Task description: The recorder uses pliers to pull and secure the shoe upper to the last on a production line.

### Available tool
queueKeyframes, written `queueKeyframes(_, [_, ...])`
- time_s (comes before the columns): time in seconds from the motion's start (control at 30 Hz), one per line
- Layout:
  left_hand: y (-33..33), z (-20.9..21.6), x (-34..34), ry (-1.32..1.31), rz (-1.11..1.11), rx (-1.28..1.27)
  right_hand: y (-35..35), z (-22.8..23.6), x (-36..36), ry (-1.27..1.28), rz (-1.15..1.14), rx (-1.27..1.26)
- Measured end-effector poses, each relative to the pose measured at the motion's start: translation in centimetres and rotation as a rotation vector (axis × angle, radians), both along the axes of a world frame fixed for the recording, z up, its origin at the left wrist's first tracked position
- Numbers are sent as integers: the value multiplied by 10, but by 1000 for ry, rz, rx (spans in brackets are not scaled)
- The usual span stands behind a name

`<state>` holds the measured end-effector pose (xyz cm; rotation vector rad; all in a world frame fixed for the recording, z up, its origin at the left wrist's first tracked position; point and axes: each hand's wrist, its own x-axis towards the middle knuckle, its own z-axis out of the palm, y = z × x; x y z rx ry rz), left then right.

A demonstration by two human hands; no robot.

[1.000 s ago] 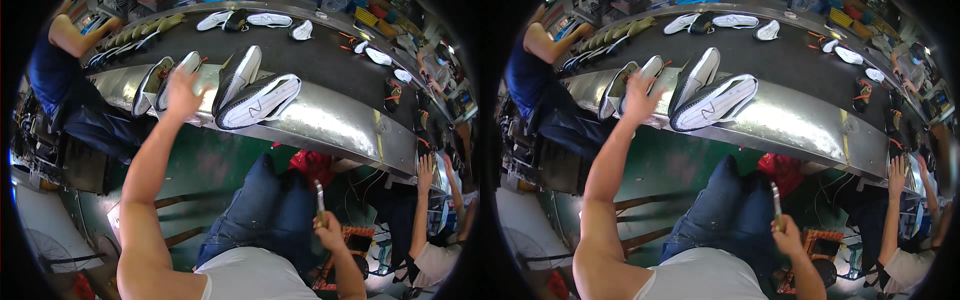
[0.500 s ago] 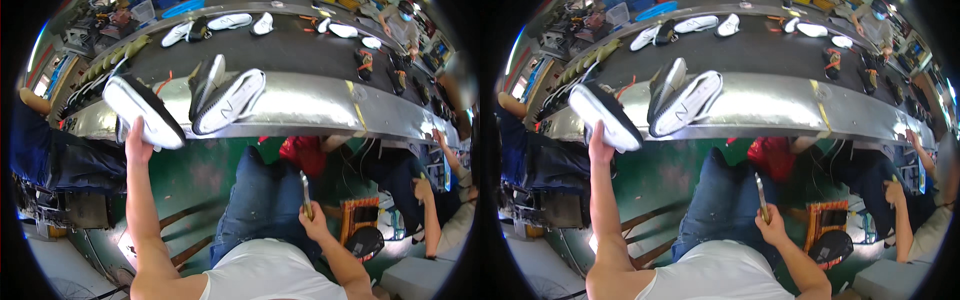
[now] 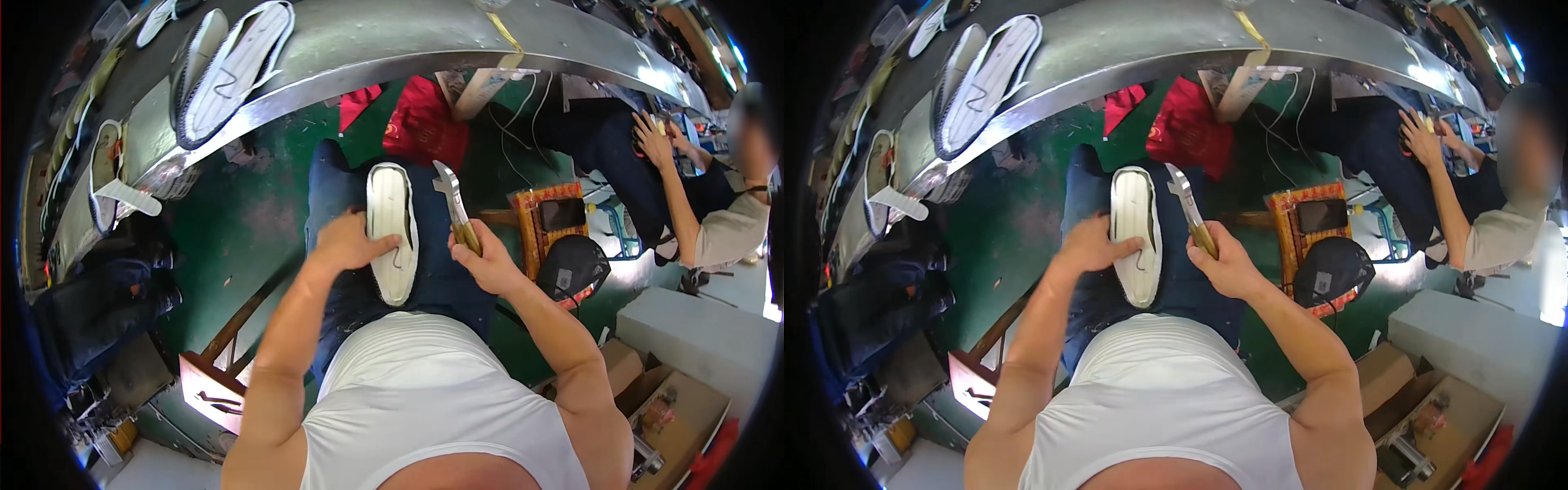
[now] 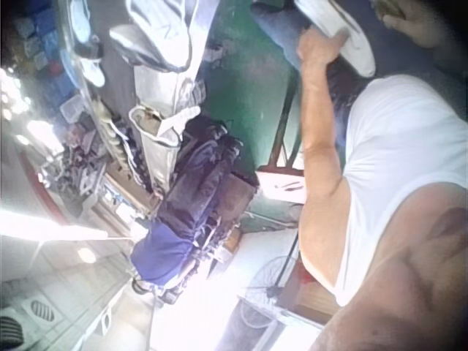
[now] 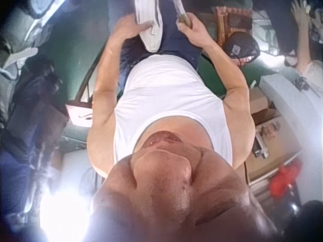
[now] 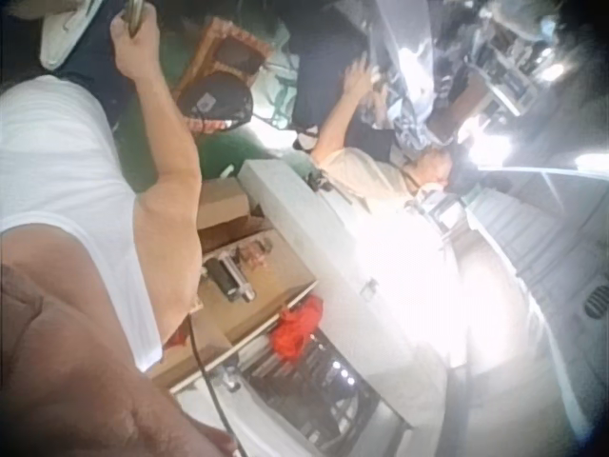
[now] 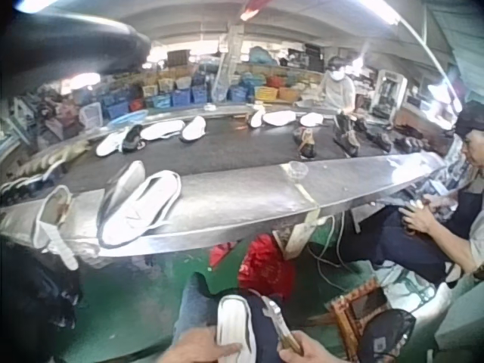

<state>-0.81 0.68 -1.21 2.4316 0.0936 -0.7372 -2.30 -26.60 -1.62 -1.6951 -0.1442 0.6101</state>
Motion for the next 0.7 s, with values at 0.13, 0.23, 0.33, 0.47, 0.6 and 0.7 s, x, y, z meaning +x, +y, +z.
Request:
queueKeyframes(0.13, [-10,-48,39,-189,302,-137,-1,2,-7,-28,10,-164])
queueKeyframes(0.23, [-28,-95,65,-257,606,-655,5,13,-4,73,73,-163])
queueKeyframes(0.33, [-11,-73,88,320,530,-1080,6,2,0,161,75,-101])
queueKeyframes(0.47, [-12,-35,51,36,502,-1121,16,17,6,402,71,50])
queueKeyframes(0.6, [-1,3,16,-270,373,-1150,19,42,-2,309,246,126])
queueKeyframes(0.7, [19,2,-4,-382,186,-903,26,64,-12,554,181,379])
